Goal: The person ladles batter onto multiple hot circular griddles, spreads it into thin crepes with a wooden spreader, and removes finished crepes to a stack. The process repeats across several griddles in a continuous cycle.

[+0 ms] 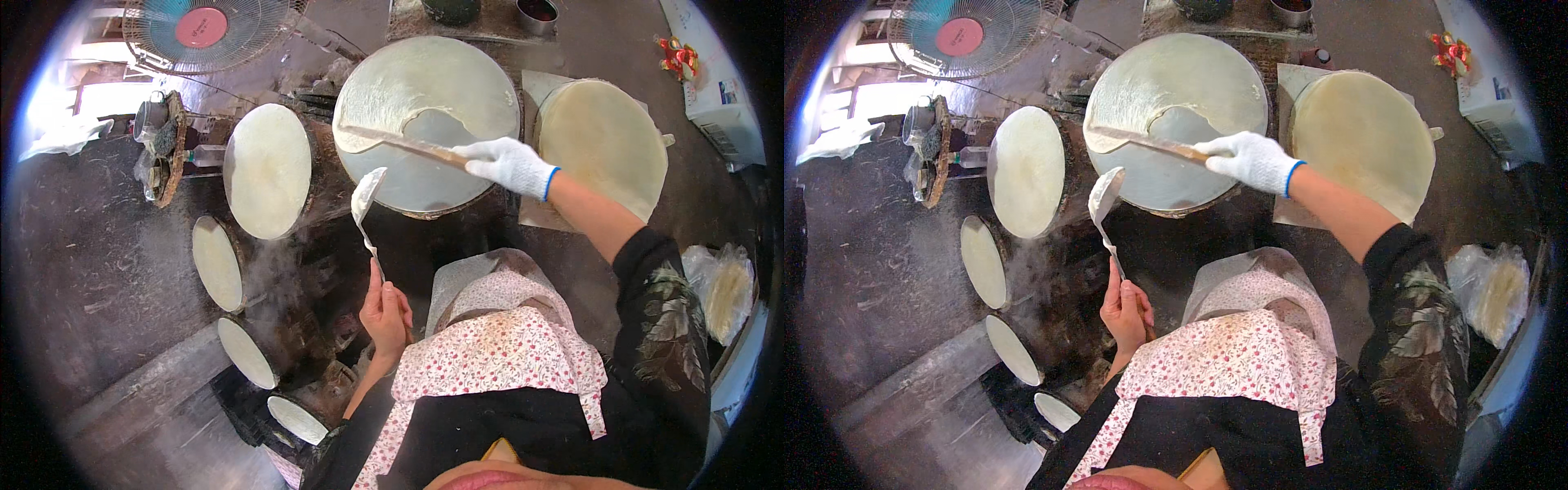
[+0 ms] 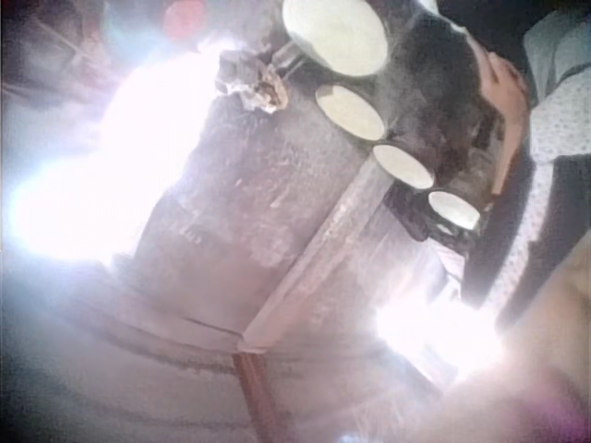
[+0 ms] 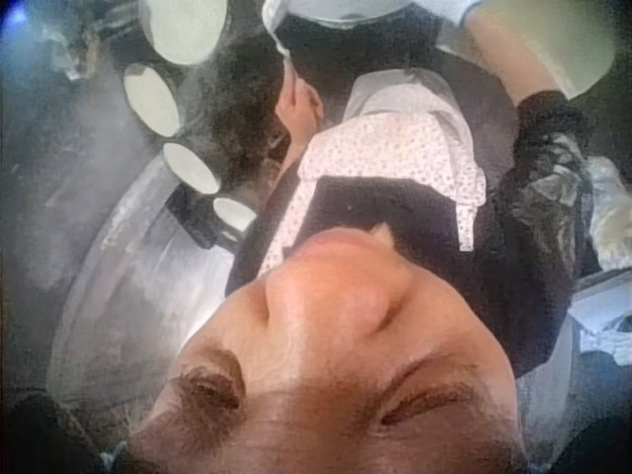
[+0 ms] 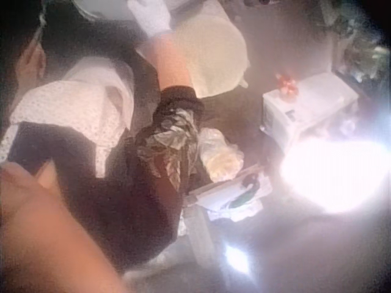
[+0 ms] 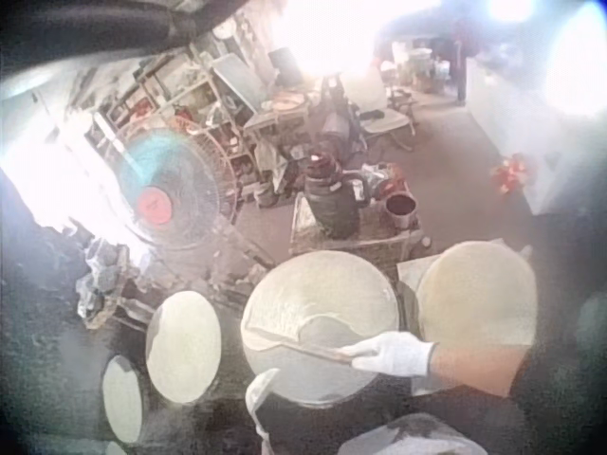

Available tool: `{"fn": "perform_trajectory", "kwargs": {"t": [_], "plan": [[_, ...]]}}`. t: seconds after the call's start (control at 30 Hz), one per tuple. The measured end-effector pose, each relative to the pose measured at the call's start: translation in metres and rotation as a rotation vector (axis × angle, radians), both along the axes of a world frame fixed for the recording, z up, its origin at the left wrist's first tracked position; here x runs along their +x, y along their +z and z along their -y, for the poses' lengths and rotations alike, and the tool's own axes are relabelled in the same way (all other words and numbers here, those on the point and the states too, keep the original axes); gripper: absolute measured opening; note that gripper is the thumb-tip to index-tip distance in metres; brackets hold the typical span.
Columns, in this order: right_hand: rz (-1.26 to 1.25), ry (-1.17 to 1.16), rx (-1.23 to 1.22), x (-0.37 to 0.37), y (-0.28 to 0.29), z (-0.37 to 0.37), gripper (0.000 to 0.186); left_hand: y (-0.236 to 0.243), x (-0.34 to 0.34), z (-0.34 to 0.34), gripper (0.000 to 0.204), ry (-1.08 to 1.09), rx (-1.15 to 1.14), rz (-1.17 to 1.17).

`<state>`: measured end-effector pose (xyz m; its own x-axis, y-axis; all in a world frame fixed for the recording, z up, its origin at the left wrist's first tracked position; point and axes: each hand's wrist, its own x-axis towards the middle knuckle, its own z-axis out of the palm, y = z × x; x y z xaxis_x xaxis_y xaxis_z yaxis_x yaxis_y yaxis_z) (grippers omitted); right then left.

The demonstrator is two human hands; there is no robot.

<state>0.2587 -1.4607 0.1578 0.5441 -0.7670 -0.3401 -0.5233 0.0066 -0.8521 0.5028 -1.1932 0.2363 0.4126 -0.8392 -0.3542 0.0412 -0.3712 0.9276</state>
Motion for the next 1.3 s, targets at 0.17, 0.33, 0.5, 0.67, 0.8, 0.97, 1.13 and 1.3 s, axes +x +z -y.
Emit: {"fn": "perform_trajectory", "kwargs": {"t": [0.17, 0.33, 0.5, 0.67, 0.8, 0.97, 1.13, 1.3], "plan": [[-0.189, -0.198, -0.269, 0.013, 0.0, 0.021, 0.043, -0.007, 0.004, 0.002, 0.051, -0.001, 0.035, -0.022], [-0.17, 0.159, -0.033, 0.001, 0.019, 0.015, 0.042, -0.004, 0.002, 0.001, 0.052, 0.056, 0.091, 0.011], [-0.1, -0.055, -0.203, 0.014, 0.021, 0.039, 0.043, -0.01, 0.033, 0.047, 0.051, 0.014, 0.124, 0.283], [-0.131, 0.27, -0.325, 0.016, 0.0, 0.039, 0.042, -0.04, 0.07, 0.12, 0.05, -0.009, -0.046, 0.379], [-0.174, 0.256, -0.265, -0.034, -0.005, 0.008, 0.041, -0.051, 0.07, 0.132, 0.051, -0.002, -0.052, 0.246], [-0.209, -0.086, -0.37, -0.05, -0.007, 0.008, 0.04, -0.051, 0.051, 0.114, 0.05, 0.032, 0.065, 0.272], [-0.241, 0.17, -0.401, -0.04, -0.013, -0.006, 0.039, -0.045, 0.036, 0.084, 0.051, 0.038, 0.147, 0.312], [-0.295, 0.194, -0.44, -0.071, 0.001, -0.051, 0.042, -0.037, 0.035, 0.047, 0.051, -0.038, 0.186, 0.311]]}}
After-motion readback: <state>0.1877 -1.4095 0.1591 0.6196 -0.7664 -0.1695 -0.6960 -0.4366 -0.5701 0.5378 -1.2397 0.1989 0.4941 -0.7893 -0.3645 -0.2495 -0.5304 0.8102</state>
